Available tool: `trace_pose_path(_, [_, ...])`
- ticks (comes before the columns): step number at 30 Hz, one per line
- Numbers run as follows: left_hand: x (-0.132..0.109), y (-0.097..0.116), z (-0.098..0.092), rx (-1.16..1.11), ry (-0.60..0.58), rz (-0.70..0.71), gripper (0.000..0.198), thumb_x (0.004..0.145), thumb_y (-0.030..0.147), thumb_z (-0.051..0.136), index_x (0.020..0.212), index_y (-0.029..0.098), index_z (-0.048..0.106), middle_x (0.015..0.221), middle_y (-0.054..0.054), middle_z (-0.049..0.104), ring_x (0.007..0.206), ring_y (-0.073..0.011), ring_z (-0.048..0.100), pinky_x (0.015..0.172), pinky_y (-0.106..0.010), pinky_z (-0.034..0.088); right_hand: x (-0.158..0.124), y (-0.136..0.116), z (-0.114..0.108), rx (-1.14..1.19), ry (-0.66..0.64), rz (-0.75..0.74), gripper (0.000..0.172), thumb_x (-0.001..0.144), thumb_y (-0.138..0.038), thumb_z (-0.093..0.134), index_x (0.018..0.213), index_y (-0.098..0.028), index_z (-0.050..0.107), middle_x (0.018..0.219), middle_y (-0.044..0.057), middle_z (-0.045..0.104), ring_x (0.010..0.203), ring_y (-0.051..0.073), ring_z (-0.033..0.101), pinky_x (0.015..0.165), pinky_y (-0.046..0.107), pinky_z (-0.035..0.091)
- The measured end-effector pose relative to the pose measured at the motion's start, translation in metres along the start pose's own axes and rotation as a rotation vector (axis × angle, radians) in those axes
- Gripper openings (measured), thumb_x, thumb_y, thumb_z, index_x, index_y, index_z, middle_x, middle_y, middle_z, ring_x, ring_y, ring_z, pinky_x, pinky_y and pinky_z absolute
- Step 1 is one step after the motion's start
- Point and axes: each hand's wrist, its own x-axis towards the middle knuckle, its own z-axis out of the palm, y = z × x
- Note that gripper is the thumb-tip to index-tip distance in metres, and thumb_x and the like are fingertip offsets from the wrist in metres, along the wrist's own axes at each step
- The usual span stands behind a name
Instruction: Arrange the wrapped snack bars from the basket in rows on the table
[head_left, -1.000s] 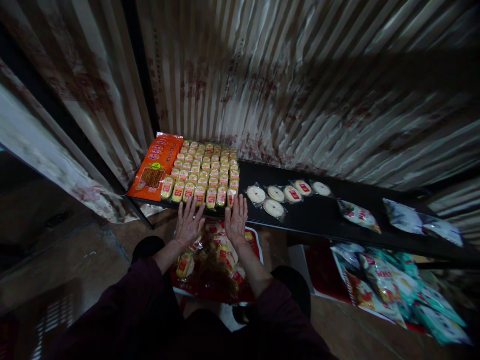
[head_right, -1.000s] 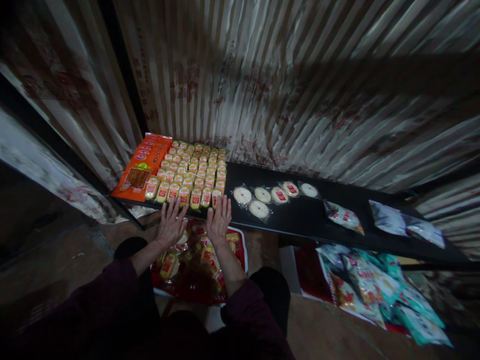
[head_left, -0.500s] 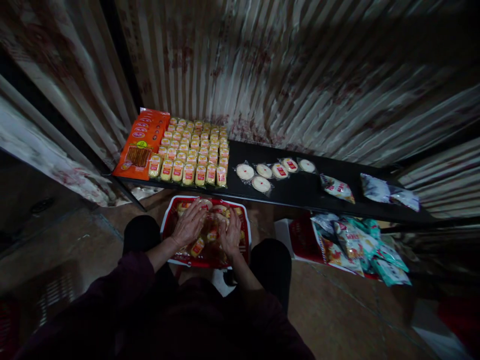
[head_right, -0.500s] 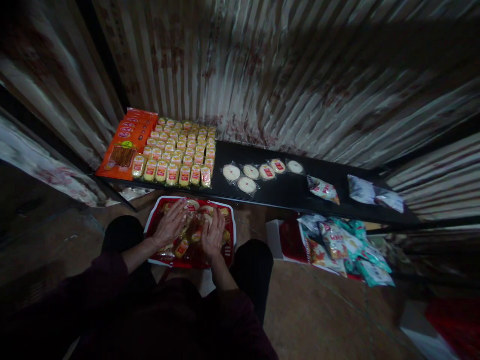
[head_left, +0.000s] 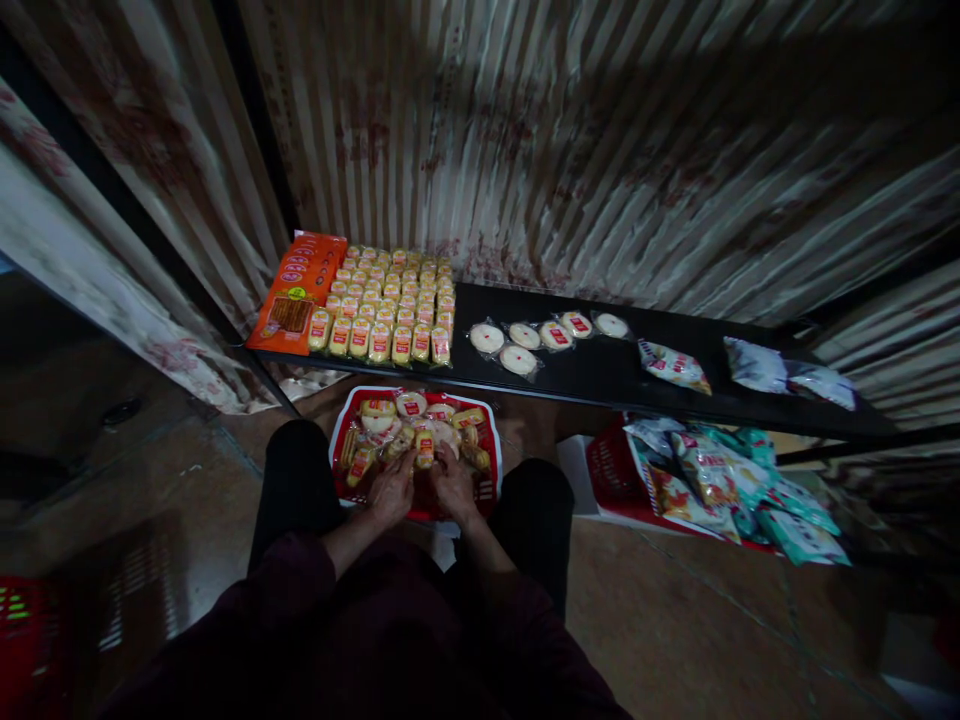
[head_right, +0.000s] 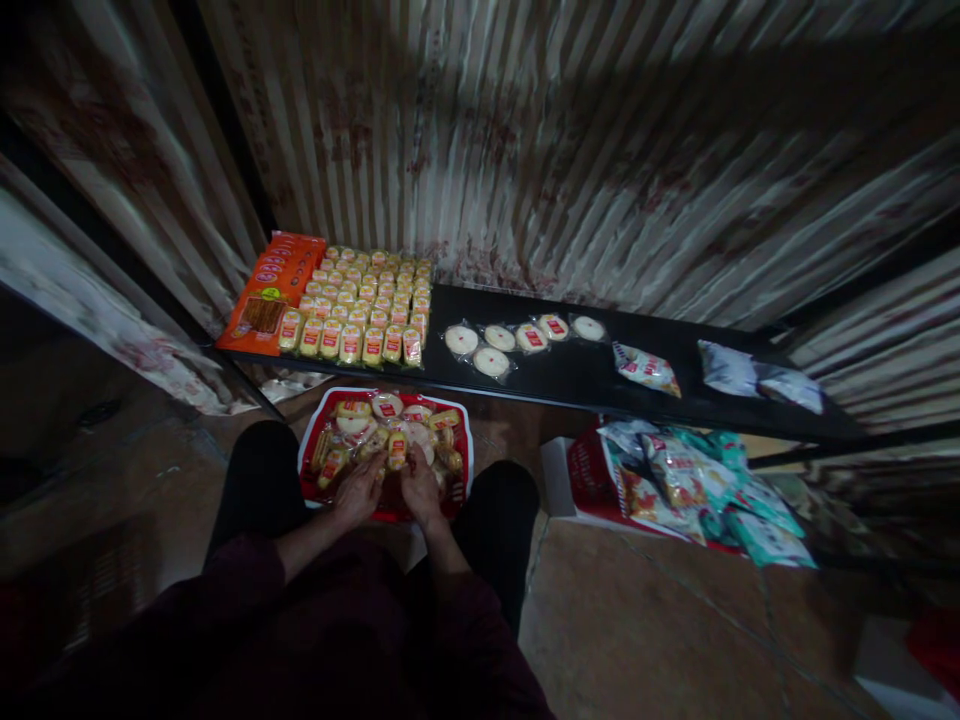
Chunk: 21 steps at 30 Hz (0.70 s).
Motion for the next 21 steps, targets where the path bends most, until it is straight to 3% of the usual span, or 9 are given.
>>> trace_pose_path(5, [-0.004,0.004,-0.006,0.029,-0.073,0.096,0.061,0.078,0.006,0.041,0.138,0.005,0.039,0.142,-0.017,0.046,0.141,-0.0195,0.027,0.111,-0.035,0.036,-0.006,0.001,0.002,-0.079,-0.024,-0.095,0.048,0.08,-0.025,0.055,0.128,-0.022,0.055,0.123,0.008,0.065,0.114,0.026,0.06,0.096,0.041,0.048])
trace_pose_path(9, [-0.01,0.004,-0.006,0.067,-0.111,0.2,0.061,0.076,0.007,0.043,0.137,0.011,0.042,0.136,-0.015,0.053,0.14,-0.0204,0.029,0.11,-0.038,0.038,-0.006,0.003,0.004,-0.097,0.0,-0.132,0.049,0.076,-0.017,0.055,0.125,-0.021,0.058,0.125,0.008,0.064,0.116,0.025,0.059,0.1,0.042,0.046])
trace_pose_path(14, [-0.007,0.006,-0.012,0.088,0.071,0.177,0.054,0.08,0.011,0.042,0.134,0.013,0.046,0.133,-0.014,0.054,0.13,-0.0232,0.044,0.107,-0.044,0.04,-0.005,0.004,0.002,-0.045,0.03,-0.117,0.05,0.072,-0.014,0.053,0.121,-0.02,0.061,0.121,0.008,0.064,0.114,0.023,0.059,0.1,0.042,0.045])
trace_pose_path(17, [0.002,0.007,-0.016,0.115,0.209,0.094,0.054,0.079,0.01,0.041,0.133,0.012,0.047,0.135,-0.015,0.052,0.131,-0.0251,0.041,0.108,-0.047,0.038,-0.005,0.002,0.0,0.01,0.022,-0.132,0.048,0.069,-0.015,0.051,0.115,-0.021,0.065,0.119,0.007,0.064,0.11,0.022,0.06,0.1,0.04,0.045])
trace_pose_path(19, [0.008,0.007,-0.015,0.121,0.192,0.078,0.058,0.077,0.008,0.043,0.134,0.011,0.046,0.138,-0.015,0.049,0.134,-0.0255,0.037,0.11,-0.047,0.036,-0.005,0.002,0.0,0.056,0.0,-0.139,0.048,0.068,-0.014,0.051,0.113,-0.021,0.065,0.118,0.006,0.064,0.11,0.02,0.06,0.101,0.04,0.045])
trace_pose_path(21, [0.012,0.005,-0.012,0.124,0.102,0.081,0.06,0.075,0.006,0.044,0.135,0.01,0.046,0.139,-0.015,0.048,0.135,-0.0251,0.036,0.111,-0.046,0.035,-0.004,0.004,0.002,0.109,-0.005,-0.134,0.052,0.068,-0.015,0.052,0.119,-0.021,0.061,0.117,0.006,0.066,0.11,0.02,0.061,0.1,0.04,0.045])
